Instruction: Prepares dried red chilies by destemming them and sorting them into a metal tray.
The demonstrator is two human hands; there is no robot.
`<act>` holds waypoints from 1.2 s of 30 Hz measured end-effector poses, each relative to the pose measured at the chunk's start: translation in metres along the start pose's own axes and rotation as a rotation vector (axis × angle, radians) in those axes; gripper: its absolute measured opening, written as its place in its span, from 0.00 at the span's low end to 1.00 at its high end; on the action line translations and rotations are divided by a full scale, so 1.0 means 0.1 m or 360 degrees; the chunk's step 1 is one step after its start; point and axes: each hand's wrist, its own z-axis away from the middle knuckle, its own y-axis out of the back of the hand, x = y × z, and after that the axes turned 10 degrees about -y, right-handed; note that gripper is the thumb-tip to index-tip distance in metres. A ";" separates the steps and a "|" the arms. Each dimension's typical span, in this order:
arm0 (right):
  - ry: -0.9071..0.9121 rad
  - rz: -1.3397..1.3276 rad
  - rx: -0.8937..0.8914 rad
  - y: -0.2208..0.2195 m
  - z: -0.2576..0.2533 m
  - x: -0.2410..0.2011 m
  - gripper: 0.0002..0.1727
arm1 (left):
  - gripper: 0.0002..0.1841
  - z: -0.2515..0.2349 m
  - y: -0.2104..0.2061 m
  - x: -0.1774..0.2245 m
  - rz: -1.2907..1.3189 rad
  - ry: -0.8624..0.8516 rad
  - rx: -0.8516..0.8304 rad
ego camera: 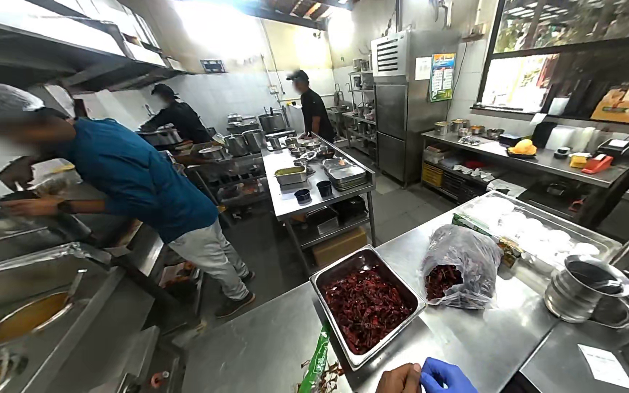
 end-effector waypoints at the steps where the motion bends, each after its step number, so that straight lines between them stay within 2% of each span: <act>1: -0.0052 -0.0119 -0.0028 0.01 -0.01 0.01 0.16 | 0.25 -0.02 -0.01 -0.03 0.0021 -0.0029 0.0062; 3: -0.0118 -0.0366 -0.0099 0.02 -0.05 0.03 0.17 | 0.22 -0.06 -0.01 -0.07 0.0116 -0.0039 0.0131; 6: -0.0141 -0.0630 -0.0194 0.01 -0.03 0.03 0.19 | 0.21 -0.11 -0.01 -0.13 0.0353 -0.0036 0.0049; 9: -0.0061 -0.0622 -0.0150 0.03 -0.02 -0.03 0.17 | 0.19 -0.14 -0.01 -0.07 0.0762 -0.0018 0.0075; 11: 0.0099 -0.0373 0.0029 0.04 -0.04 -0.07 0.16 | 0.17 -0.15 -0.06 0.02 0.0969 0.0022 0.0222; 13: 0.0322 0.0175 0.0343 0.04 -0.03 -0.11 0.17 | 0.17 -0.15 -0.14 0.08 0.0712 -0.0026 0.0469; 16: 0.0609 0.0811 0.0730 -0.03 -0.02 -0.23 0.14 | 0.17 -0.15 -0.23 0.16 -0.0185 -0.0287 0.0817; 18: 0.0691 0.1086 0.0933 -0.11 0.02 -0.35 0.13 | 0.15 -0.16 -0.25 0.21 -0.0440 -0.0428 0.0980; 19: 0.0714 0.1167 0.1011 -0.14 0.04 -0.40 0.12 | 0.15 -0.16 -0.25 0.23 -0.0428 -0.0447 0.1018; 21: 0.0746 0.1179 0.1112 -0.17 0.03 -0.44 0.12 | 0.15 -0.18 -0.22 0.28 -0.0018 -0.0309 0.0952; 24: 0.0803 0.1017 0.1215 -0.18 -0.03 -0.44 0.09 | 0.17 -0.26 -0.16 0.41 0.1237 0.0169 0.0725; 25: 0.0844 0.1003 0.1279 -0.19 -0.07 -0.42 0.08 | 0.17 -0.27 -0.14 0.46 0.1432 0.0290 0.0708; 26: 0.0894 0.1019 0.1347 -0.21 -0.10 -0.38 0.07 | 0.18 -0.28 -0.14 0.48 0.1421 0.0328 0.0731; 27: 0.0938 0.1054 0.1394 -0.22 -0.13 -0.33 0.07 | 0.18 -0.28 -0.17 0.47 0.1168 0.0255 0.0794; 30: 0.0991 0.1159 0.1417 -0.25 -0.17 -0.19 0.10 | 0.17 -0.24 -0.26 0.30 -0.0408 -0.0253 0.1071; 31: 0.0986 0.1190 0.1413 -0.26 -0.18 -0.16 0.10 | 0.18 -0.24 -0.27 0.26 -0.0704 -0.0381 0.1125; 33: 0.0967 0.1215 0.1394 -0.29 -0.16 -0.09 0.11 | 0.19 -0.22 -0.30 0.19 -0.0929 -0.0484 0.1135; 34: 0.0941 0.1182 0.1374 -0.30 -0.17 -0.07 0.11 | 0.18 -0.22 -0.30 0.17 -0.0881 -0.0462 0.1120; 36: 0.0813 0.0872 0.1244 -0.30 -0.17 -0.10 0.12 | 0.17 -0.22 -0.29 0.15 -0.0483 -0.0312 0.1050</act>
